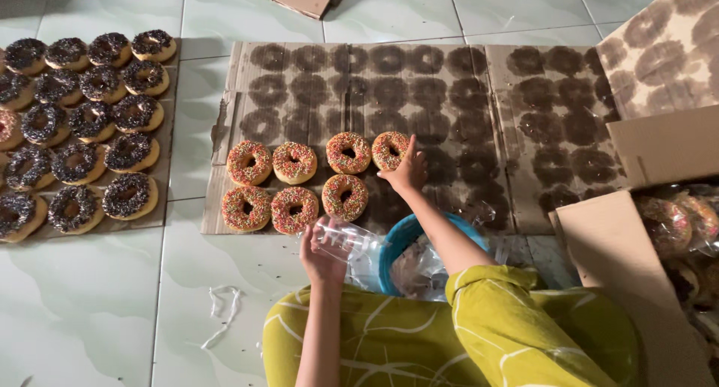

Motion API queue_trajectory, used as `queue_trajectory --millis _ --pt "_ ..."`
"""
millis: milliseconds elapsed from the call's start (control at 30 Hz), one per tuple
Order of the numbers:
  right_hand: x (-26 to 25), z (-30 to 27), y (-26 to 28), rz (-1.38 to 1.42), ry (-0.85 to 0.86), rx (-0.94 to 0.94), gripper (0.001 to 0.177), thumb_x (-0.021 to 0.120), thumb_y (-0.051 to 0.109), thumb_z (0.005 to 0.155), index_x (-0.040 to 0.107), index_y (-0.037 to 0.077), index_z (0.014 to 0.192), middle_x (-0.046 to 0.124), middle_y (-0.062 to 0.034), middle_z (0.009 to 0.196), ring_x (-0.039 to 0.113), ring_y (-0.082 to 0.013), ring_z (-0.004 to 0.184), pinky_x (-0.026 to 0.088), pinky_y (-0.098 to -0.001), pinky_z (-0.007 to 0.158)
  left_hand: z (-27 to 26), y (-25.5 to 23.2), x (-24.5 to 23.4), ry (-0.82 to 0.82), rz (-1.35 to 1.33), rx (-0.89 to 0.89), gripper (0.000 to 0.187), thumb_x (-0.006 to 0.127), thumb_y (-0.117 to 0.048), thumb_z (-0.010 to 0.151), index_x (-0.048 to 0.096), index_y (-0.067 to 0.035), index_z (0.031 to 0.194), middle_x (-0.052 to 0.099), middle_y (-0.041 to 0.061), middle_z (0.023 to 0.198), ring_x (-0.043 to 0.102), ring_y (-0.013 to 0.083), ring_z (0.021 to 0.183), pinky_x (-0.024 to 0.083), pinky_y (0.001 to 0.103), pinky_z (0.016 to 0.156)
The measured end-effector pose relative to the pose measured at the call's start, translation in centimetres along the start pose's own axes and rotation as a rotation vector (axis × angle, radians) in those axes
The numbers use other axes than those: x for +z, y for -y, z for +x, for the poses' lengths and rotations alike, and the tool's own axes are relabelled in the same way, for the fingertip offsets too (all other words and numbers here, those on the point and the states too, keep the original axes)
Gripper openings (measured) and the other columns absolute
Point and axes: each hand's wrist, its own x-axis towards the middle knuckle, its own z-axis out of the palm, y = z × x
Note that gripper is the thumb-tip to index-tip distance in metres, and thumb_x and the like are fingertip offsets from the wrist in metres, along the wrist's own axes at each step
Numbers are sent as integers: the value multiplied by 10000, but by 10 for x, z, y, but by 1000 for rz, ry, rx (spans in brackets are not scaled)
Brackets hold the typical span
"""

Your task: The person sits on the floor and individually places donuts into clear plastic bags, then puts the sealed bags into a cardboard box. The donuts include chocolate and sprinkled varieties.

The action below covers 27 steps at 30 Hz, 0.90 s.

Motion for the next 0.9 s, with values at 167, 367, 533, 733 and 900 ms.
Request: queue_trajectory --millis 167,367,533,733,900 --pt "-8 13 -10 262 3 15 1379 943 425 601 100 196 1669 507 -233 1458 530 -392 1328 436 -530 1119 0 -1 3 -4 8 -13 553 668 -462 861 583 -76 1248 578 146 1266 592 312 1131 486 516 993" --pt "-88 -14 -50 759 207 -120 1248 997 242 653 220 110 1621 503 -207 1482 478 -296 1367 346 -446 1138 -7 -4 8 -22 -3 -3 724 626 -590 887 462 -71 1365 454 197 1411 510 353 1238 456 555 1054" --pt "-186 -107 -94 1179 571 -36 1219 907 132 708 156 112 1668 707 -168 1106 685 -229 1039 456 -436 1057 -7 6 6 119 -67 -32 1005 678 -708 806 347 -81 1519 266 243 1594 358 416 1401 388 590 1080" --pt "-242 -195 -114 1423 691 -64 1231 927 158 708 172 59 1674 731 -131 1093 693 -197 1041 490 -442 1045 -15 49 20 -238 -39 101 1066 675 -747 750 321 -106 1525 178 214 1617 280 375 1446 333 651 1141" --pt "-239 -212 -114 1446 556 -40 1180 916 122 694 194 69 1626 723 -159 1183 683 -219 1071 490 -414 1037 -36 73 40 -207 16 131 953 643 -705 771 368 -102 1456 230 222 1619 350 407 1445 339 654 1132"
